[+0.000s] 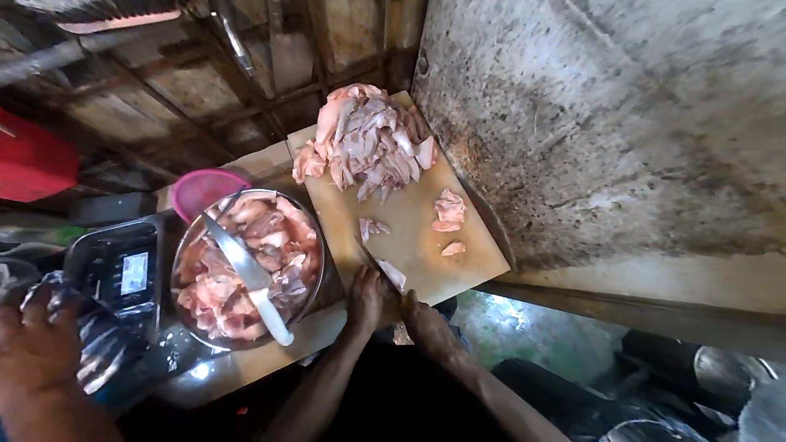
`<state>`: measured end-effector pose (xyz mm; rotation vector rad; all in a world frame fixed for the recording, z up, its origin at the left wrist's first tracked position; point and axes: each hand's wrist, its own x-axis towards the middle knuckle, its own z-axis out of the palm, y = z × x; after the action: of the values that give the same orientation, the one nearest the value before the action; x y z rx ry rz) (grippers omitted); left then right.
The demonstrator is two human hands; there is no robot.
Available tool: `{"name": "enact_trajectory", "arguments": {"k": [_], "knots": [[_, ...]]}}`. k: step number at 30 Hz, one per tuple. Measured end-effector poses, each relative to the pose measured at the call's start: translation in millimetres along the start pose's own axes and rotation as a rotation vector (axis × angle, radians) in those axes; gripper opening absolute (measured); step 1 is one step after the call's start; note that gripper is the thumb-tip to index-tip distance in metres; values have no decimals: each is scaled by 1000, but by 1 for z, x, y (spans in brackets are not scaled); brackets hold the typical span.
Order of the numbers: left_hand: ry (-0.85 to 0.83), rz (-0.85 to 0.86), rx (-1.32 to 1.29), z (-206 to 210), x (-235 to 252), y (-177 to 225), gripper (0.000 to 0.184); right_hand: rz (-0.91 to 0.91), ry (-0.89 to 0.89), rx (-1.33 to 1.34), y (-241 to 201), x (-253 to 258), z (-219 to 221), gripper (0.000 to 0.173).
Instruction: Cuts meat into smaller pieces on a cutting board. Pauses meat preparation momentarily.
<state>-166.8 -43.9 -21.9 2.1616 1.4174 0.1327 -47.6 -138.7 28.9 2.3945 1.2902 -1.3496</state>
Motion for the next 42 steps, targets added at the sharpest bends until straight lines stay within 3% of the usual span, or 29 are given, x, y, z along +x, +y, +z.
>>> {"name": "enact_trajectory", "arguments": {"k": [7, 14, 18, 21, 26, 30, 33, 38, 42], "knots": [[15, 45, -11, 6, 3, -5, 21, 84, -26, -18, 61, -49, 26, 44], [-39, 20, 28, 0, 2, 1, 23, -7, 33, 29, 22, 3, 15, 45], [19, 9, -39, -1, 3, -5, 19, -13, -7, 88, 74, -21, 22, 47], [40, -38, -94, -1, 3, -7, 30, -58, 7, 69, 114, -27, 25, 47], [-48, -89, -47, -15, 5, 3, 40, 2, 138, -34, 95, -10, -24, 47], [-146, -70, 32, -24, 13, 13, 28, 67, 251, 9, 92, 4, -60, 47], [-123, -67, 39, -19, 12, 12, 27, 53, 318, 54, 97, 1, -70, 49], [-39, -122, -54, -12, -6, -2, 29, -76, 236, 17, 78, -24, -38, 44], [75, -98, -121, -4, -10, -4, 27, -59, 131, -76, 59, -32, -15, 39]]}}
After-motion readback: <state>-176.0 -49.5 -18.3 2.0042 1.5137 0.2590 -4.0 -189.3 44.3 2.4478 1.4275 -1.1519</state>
